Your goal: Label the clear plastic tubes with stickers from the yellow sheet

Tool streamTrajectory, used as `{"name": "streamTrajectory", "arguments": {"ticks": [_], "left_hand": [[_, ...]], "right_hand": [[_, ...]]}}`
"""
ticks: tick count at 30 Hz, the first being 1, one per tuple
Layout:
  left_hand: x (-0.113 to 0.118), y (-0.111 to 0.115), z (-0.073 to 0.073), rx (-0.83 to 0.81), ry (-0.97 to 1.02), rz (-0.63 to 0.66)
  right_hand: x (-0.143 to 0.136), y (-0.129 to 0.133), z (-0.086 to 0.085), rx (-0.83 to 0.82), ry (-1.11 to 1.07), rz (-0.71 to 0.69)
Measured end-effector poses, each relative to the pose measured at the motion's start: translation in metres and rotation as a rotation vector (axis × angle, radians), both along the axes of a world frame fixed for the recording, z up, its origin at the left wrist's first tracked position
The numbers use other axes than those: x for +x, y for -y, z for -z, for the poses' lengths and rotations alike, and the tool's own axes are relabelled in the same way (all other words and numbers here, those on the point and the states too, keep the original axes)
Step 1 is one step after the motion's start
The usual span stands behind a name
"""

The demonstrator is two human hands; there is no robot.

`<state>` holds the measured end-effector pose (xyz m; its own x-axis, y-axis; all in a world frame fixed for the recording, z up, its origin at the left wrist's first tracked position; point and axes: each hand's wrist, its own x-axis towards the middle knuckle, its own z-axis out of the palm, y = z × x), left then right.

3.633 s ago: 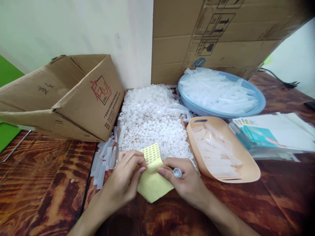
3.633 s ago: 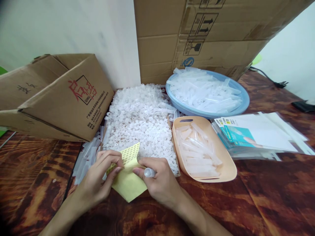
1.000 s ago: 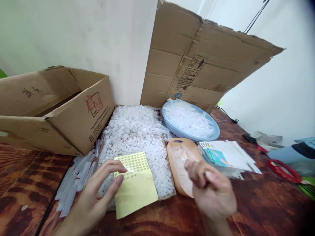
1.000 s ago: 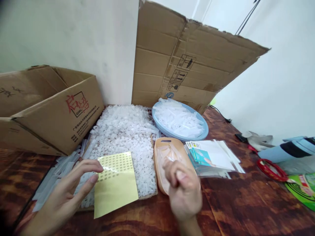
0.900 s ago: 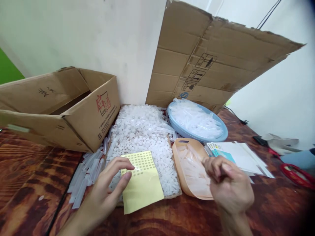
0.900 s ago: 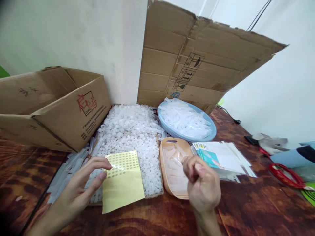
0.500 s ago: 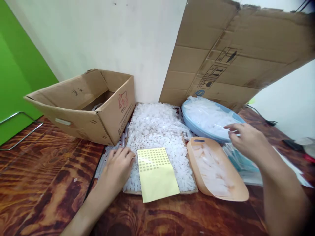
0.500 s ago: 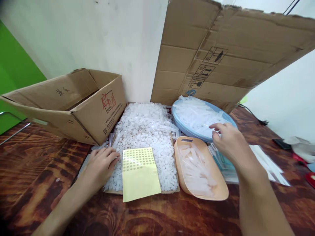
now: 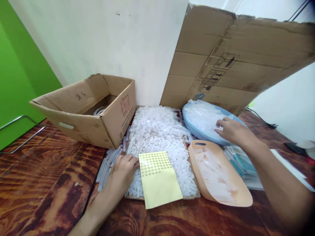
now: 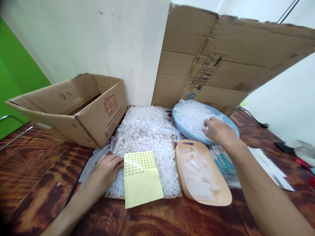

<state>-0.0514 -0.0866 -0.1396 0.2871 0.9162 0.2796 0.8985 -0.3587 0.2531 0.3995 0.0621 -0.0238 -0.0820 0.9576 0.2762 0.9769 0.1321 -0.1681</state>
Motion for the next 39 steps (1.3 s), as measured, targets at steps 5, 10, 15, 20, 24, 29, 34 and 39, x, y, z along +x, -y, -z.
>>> {"name": "streamTrajectory", "arguments": {"ticks": [5, 10, 15, 20, 24, 29, 34, 39], "left_hand": [[-0.006, 0.001, -0.009, 0.052, 0.117, -0.002], [-0.004, 0.004, -0.03, 0.101, 0.581, 0.094], [0.012, 0.013, -0.044, -0.151, 0.904, 0.18], [0.028, 0.024, -0.044, -0.338, 1.147, 0.257], [0.032, 0.026, -0.044, -0.394, 1.16, 0.293], [0.029, 0.022, -0.053, -0.386, 1.03, 0.372], [0.03, 0.024, -0.05, -0.404, 1.008, 0.35], [0.036, 0.031, -0.041, -0.431, 1.019, 0.29]], "right_hand": [[-0.047, 0.08, -0.014, 0.298, -0.152, -0.028], [-0.122, 0.171, 0.029, 0.33, -0.508, -0.217], [-0.178, 0.186, 0.074, 0.267, -0.502, -0.759], [-0.201, 0.194, 0.091, 0.124, -0.642, -0.735], [-0.203, 0.206, 0.102, 0.118, -0.747, -0.61], [-0.198, 0.215, 0.111, 0.057, -0.76, -0.525], [-0.201, 0.221, 0.114, 0.031, -0.798, -0.453], [-0.213, 0.206, 0.112, 0.356, -0.758, -0.597]]}}
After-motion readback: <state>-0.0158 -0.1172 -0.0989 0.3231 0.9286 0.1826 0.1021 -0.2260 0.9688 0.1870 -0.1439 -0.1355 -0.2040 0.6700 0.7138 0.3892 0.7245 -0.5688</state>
